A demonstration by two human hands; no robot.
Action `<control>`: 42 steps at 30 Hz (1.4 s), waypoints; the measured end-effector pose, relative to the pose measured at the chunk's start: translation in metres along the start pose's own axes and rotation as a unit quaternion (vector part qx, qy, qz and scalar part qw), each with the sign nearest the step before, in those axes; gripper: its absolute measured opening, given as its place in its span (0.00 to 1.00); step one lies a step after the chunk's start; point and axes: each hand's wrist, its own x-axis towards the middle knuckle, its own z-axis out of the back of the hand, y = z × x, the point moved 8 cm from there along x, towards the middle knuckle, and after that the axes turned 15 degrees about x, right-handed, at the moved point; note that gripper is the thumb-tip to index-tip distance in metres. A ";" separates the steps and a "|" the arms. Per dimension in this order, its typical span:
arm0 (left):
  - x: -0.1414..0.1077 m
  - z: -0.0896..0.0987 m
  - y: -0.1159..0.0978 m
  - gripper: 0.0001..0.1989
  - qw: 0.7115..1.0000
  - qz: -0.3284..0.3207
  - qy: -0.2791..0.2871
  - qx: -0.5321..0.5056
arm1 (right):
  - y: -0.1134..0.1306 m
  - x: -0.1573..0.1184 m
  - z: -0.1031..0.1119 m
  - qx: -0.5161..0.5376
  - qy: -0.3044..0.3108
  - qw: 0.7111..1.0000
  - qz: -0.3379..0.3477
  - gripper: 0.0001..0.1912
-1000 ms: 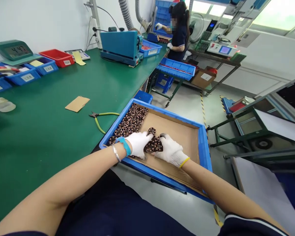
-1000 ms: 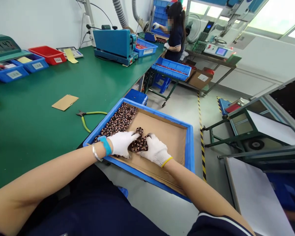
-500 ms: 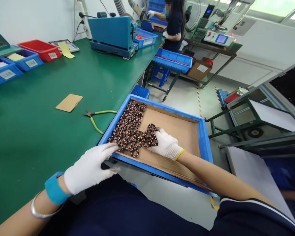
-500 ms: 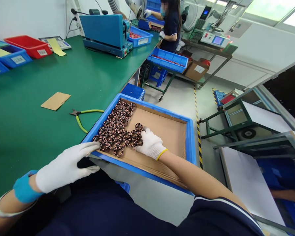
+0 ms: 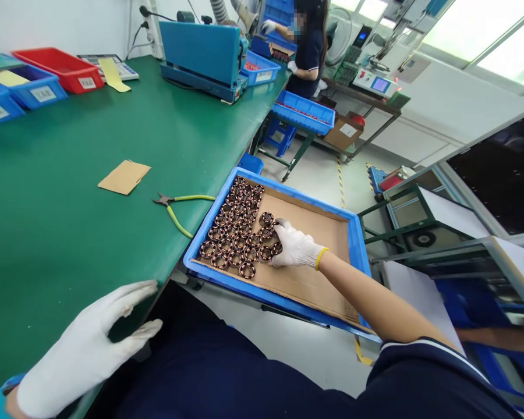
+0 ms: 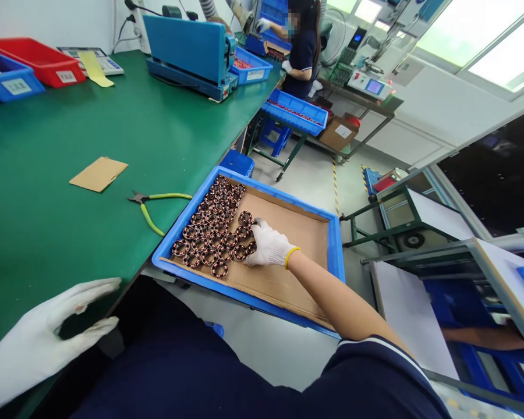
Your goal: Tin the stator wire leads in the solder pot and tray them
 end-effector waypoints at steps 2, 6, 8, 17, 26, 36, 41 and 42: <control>0.001 0.000 -0.004 0.25 1.000 -0.008 -0.007 -0.002 | 0.004 0.005 0.001 -0.014 0.011 1.000 -0.007 0.59; 0.005 0.002 -0.016 0.25 0.999 -0.030 -0.018 -0.008 | 0.011 0.014 0.006 -0.034 0.061 0.997 -0.019 0.63; 0.007 0.002 -0.019 0.25 0.999 -0.032 -0.020 -0.005 | 0.012 0.017 0.009 -0.023 0.095 0.995 -0.027 0.58; 0.007 0.005 -0.026 0.24 0.997 -0.054 -0.045 0.010 | 0.020 0.028 0.022 0.048 0.040 0.996 -0.060 0.23; 0.007 0.004 -0.028 0.23 0.996 -0.057 -0.056 0.025 | 0.015 0.038 0.034 0.084 0.000 0.995 -0.045 0.28; 0.006 0.000 -0.023 0.24 0.998 -0.035 -0.052 -0.001 | -0.001 0.044 0.048 0.145 -0.091 0.984 -0.056 0.32; 0.007 0.001 -0.017 0.24 0.998 -0.022 -0.060 -0.022 | -0.023 -0.008 0.037 0.100 -0.026 0.990 -0.092 0.44; 0.008 0.001 -0.015 0.24 0.998 -0.020 -0.059 -0.025 | -0.022 -0.019 0.028 0.082 0.000 0.992 -0.091 0.46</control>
